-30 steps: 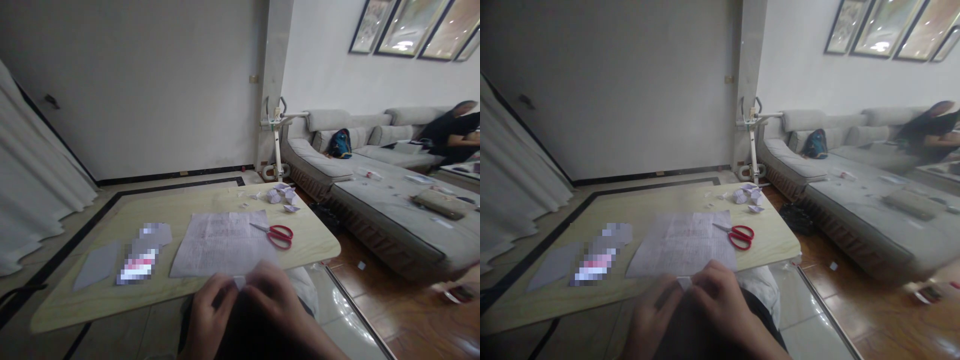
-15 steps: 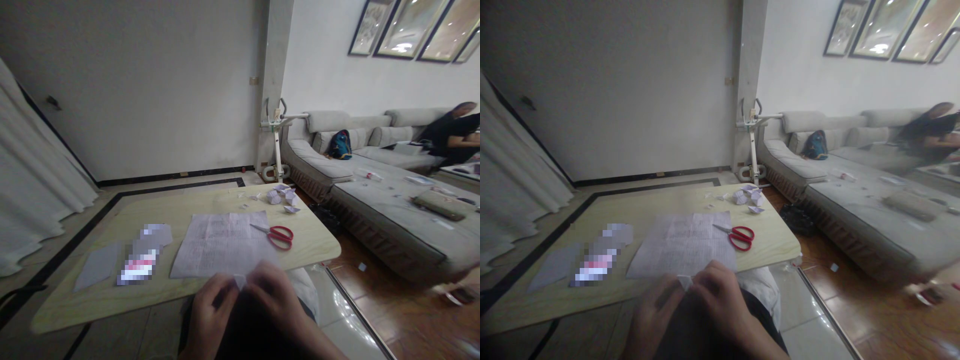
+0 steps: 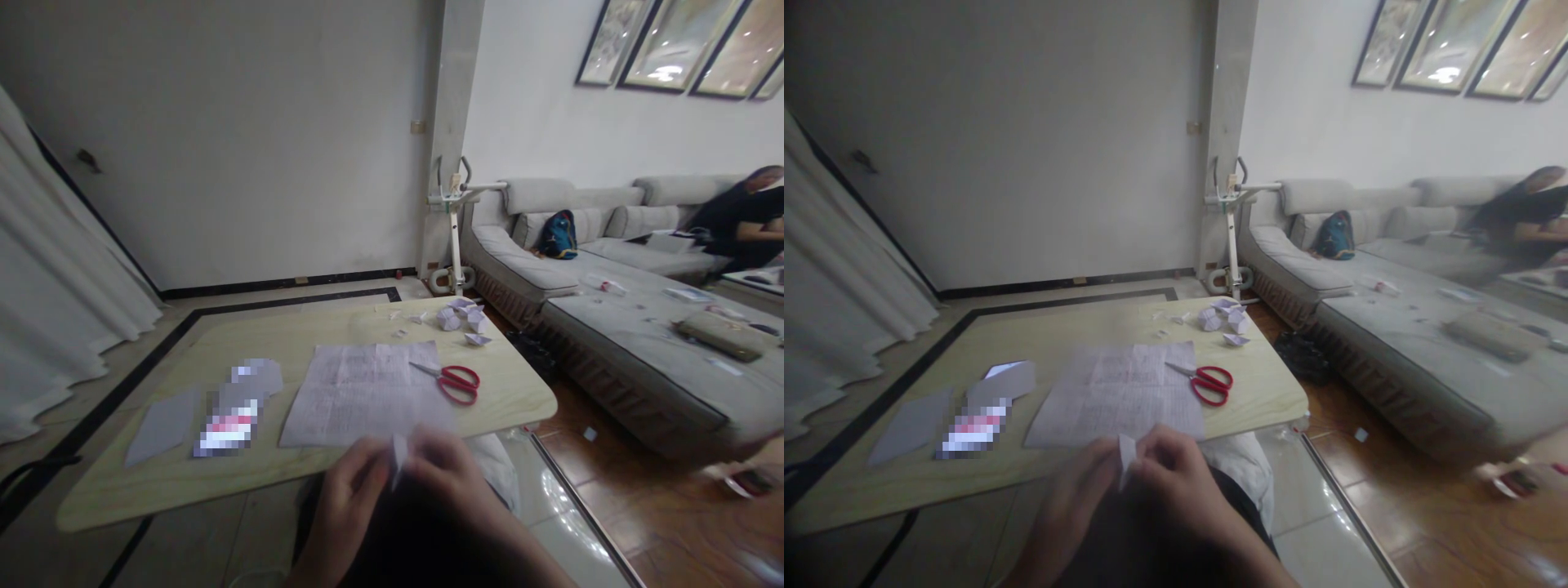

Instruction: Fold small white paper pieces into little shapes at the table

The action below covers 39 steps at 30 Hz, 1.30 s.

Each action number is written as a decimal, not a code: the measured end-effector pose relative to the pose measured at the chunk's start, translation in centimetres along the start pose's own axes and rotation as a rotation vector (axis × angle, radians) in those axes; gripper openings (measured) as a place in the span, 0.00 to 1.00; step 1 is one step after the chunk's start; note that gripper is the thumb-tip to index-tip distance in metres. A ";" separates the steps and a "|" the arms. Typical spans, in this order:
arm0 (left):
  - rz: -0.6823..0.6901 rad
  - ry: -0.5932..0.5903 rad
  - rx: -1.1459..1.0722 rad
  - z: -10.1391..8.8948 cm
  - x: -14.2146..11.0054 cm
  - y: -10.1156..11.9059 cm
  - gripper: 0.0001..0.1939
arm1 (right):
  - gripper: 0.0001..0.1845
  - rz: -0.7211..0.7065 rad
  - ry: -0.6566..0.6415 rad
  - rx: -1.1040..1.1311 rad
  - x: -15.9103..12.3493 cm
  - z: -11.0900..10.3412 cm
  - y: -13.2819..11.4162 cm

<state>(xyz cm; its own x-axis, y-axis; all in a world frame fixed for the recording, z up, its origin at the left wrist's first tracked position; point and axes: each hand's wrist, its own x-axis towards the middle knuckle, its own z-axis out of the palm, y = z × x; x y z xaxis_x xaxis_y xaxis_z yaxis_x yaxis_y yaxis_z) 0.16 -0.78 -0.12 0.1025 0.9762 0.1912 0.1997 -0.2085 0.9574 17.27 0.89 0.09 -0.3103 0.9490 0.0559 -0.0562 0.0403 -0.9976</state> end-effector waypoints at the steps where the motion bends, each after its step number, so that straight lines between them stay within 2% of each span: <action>1: -0.012 -0.012 -0.012 0.0 0.0 0.0 0.11 | 0.16 0.024 -0.009 0.038 0.1 0.0 0.1; 6: -0.061 -0.025 0.021 0.1 0.0 -0.2 0.11 | 0.19 0.112 -0.037 0.139 0.4 0.0 0.3; 11: 0.031 0.019 0.179 0.1 -0.2 -0.7 0.11 | 0.19 0.164 -0.029 0.231 0.4 0.1 0.2; 17: 0.148 0.068 0.370 0.0 -0.2 -1.7 0.11 | 0.14 0.202 -0.060 0.420 0.3 -0.2 1.4; 24: 0.338 0.114 0.579 0.0 -0.2 -1.5 0.09 | 0.18 0.228 -0.012 0.265 0.5 0.2 1.0; 31: 0.266 0.082 0.670 0.1 -0.2 -1.9 0.09 | 0.16 0.198 -0.028 0.218 0.6 0.2 0.7; 36: 0.331 0.088 0.665 0.2 -0.2 -1.6 0.08 | 0.16 0.196 -0.055 0.179 0.5 0.0 0.7; 39: 0.345 0.107 0.686 0.3 -0.2 -1.4 0.10 | 0.16 0.234 -0.068 0.265 0.5 0.1 0.6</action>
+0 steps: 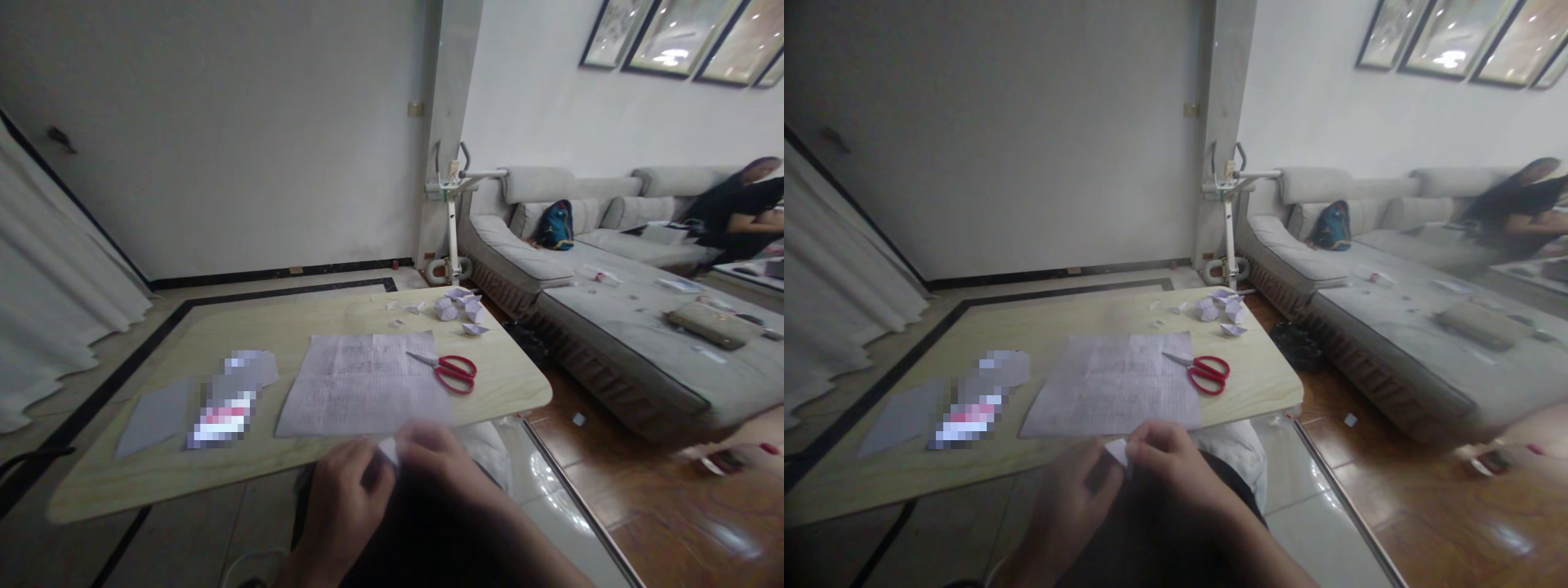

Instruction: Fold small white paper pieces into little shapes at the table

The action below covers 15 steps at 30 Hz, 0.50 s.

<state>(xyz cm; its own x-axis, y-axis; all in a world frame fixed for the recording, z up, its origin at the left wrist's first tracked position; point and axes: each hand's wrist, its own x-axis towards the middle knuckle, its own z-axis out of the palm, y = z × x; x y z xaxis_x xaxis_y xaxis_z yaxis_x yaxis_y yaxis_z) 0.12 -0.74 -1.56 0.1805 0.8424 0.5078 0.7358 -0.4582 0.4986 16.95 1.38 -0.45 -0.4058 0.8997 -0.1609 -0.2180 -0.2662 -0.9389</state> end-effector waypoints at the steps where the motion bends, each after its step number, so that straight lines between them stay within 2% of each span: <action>1: -0.006 -0.005 -0.009 0.0 0.0 0.0 0.10 | 0.16 0.021 -0.011 0.047 0.0 0.0 0.1; 8: -0.058 -0.052 -0.072 0.4 0.0 -0.1 0.08 | 0.15 0.117 -0.061 0.351 0.9 -0.1 1.7; 11: -0.066 -0.058 -0.050 0.6 0.0 -0.2 0.09 | 0.14 0.132 -0.091 0.377 1.1 -0.3 2.4; 15: -0.055 -0.080 -0.010 0.5 0.1 -0.2 0.10 | 0.12 0.105 -0.036 0.307 1.2 -0.6 2.7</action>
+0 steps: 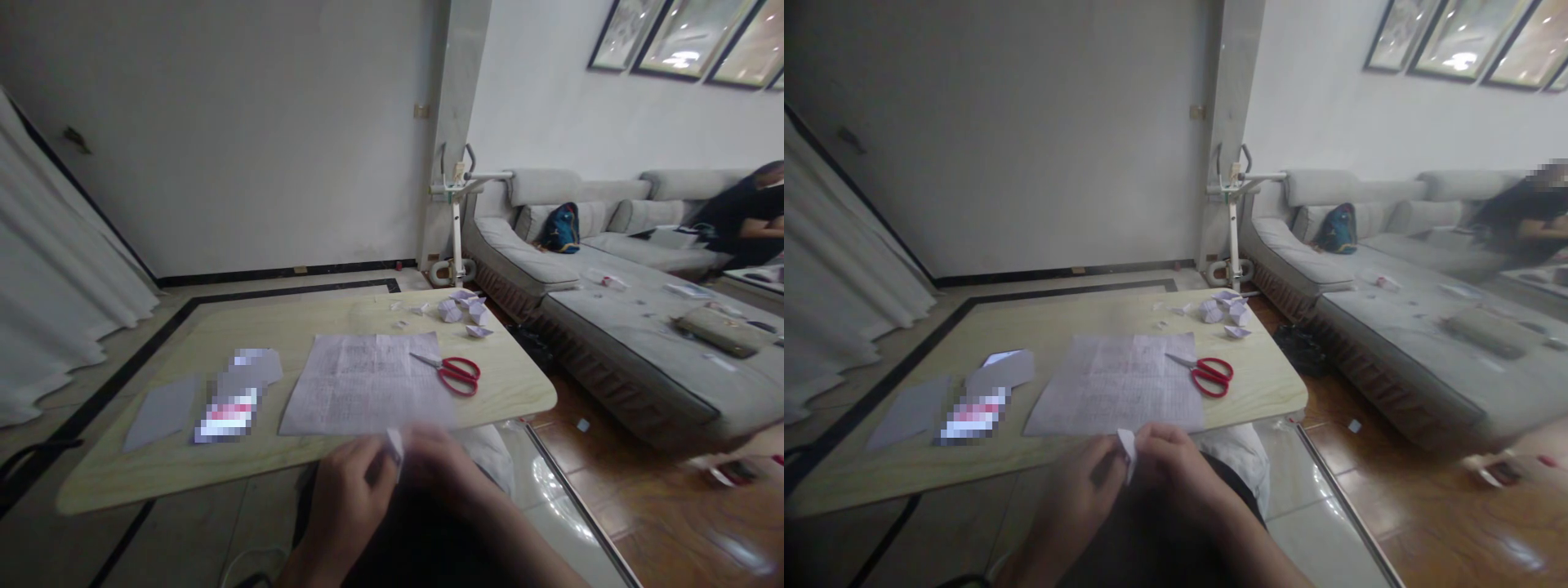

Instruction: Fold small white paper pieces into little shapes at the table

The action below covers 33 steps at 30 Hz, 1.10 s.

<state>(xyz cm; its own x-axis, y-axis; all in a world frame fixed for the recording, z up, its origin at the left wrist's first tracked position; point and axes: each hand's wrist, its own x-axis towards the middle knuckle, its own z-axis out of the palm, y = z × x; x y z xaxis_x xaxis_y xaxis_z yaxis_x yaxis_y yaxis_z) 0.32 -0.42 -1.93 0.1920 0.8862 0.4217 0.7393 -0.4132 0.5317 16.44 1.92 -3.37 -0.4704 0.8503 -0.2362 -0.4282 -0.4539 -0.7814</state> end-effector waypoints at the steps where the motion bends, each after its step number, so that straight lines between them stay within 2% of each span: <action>1: 0.004 -0.002 0.021 -0.1 0.0 0.0 0.10 | 0.12 -0.013 0.011 -0.033 -0.1 0.0 -0.1; 10: -0.041 -0.021 0.096 -0.4 0.3 -0.2 0.08 | 0.20 -0.157 -0.041 -0.352 -0.9 1.1 -2.0; 18: -0.131 -0.042 -0.155 -0.5 0.2 0.5 0.09 | 0.16 -0.231 0.041 -0.423 -0.6 0.1 -1.6; 22: -0.128 -0.055 -0.300 -0.4 0.3 0.4 0.09 | 0.16 -0.293 0.081 -0.494 -0.5 0.1 -1.5; 27: -0.134 -0.056 -0.316 0.0 0.1 -0.3 0.10 | 0.15 -0.278 0.085 -0.462 -0.6 0.2 -1.5; 33: -0.048 -0.060 -0.317 -0.1 -0.2 -0.7 0.11 | 0.13 -0.225 0.050 -0.346 -0.5 0.2 -1.3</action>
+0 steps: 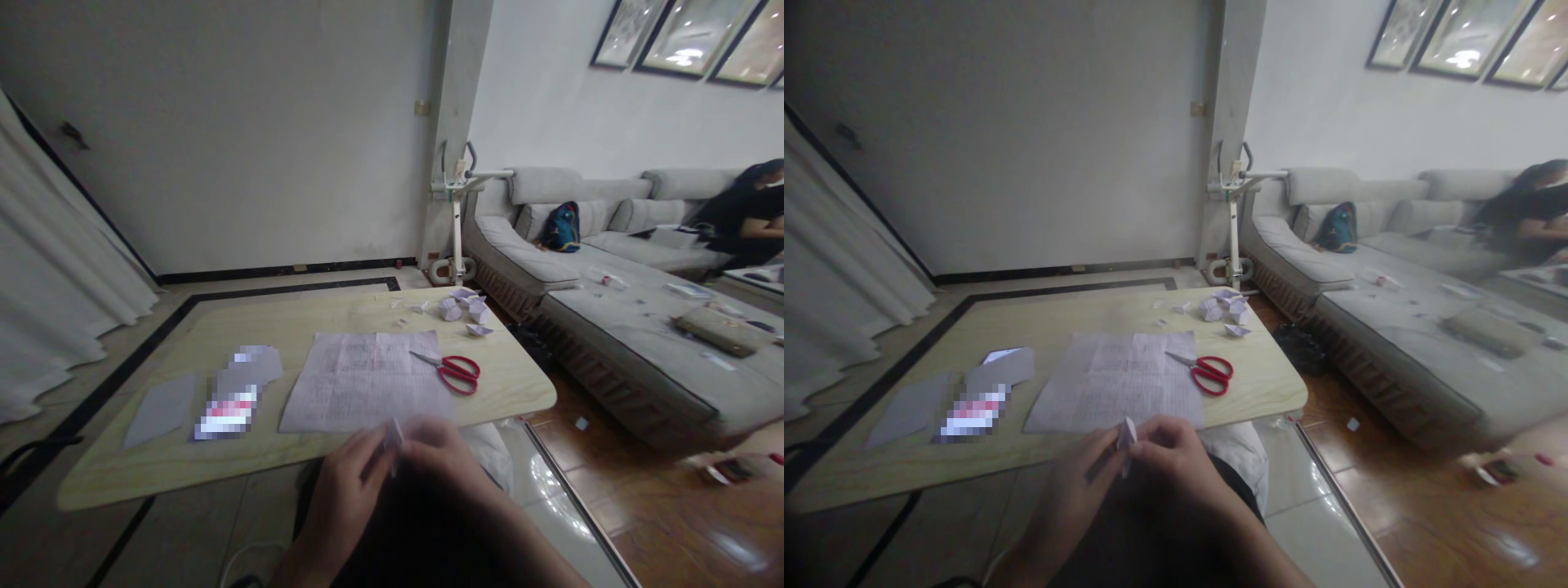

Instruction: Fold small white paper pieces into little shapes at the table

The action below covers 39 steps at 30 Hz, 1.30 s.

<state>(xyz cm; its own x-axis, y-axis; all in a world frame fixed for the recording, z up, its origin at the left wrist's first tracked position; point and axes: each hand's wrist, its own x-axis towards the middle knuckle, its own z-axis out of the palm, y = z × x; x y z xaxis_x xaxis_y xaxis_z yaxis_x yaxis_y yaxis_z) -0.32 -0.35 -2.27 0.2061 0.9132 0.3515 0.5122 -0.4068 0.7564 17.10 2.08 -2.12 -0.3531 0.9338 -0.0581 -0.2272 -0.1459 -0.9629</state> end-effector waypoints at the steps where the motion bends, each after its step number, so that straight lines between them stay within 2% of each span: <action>1: 0.014 -0.008 0.007 0.0 0.0 0.0 0.12 | 0.14 0.006 0.003 0.010 0.0 0.0 0.1; 13: 0.106 0.042 0.130 0.1 0.1 0.2 0.12 | 0.13 -0.042 0.044 -0.149 -0.2 0.1 0.1; 17: 0.129 0.046 0.184 0.4 0.1 -0.1 0.12 | 0.12 -0.130 0.040 -0.221 -0.3 0.6 0.2; 22: 0.139 0.054 0.193 0.7 -0.1 -0.2 0.14 | 0.08 -0.304 0.126 -0.428 -0.5 1.2 0.6; 27: 0.067 0.038 0.099 0.9 -0.1 0.2 0.13 | 0.05 -0.324 0.144 -0.469 -0.5 1.3 0.8; 34: -0.215 0.039 -0.206 1.1 0.5 0.6 0.10 | 0.05 -0.278 0.173 -0.456 -0.4 1.0 0.9; 39: -0.294 0.015 -0.372 0.8 0.8 0.9 0.09 | 0.03 -0.272 0.184 -0.470 -0.3 0.6 1.1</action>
<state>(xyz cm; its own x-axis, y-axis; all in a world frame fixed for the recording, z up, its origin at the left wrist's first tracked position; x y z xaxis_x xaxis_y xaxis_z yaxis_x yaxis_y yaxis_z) 0.98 0.05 -1.72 0.0839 0.9916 0.0987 0.2127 -0.1146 0.9704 16.41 1.48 -2.99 -0.1651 0.9650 0.2037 0.1551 0.2294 -0.9609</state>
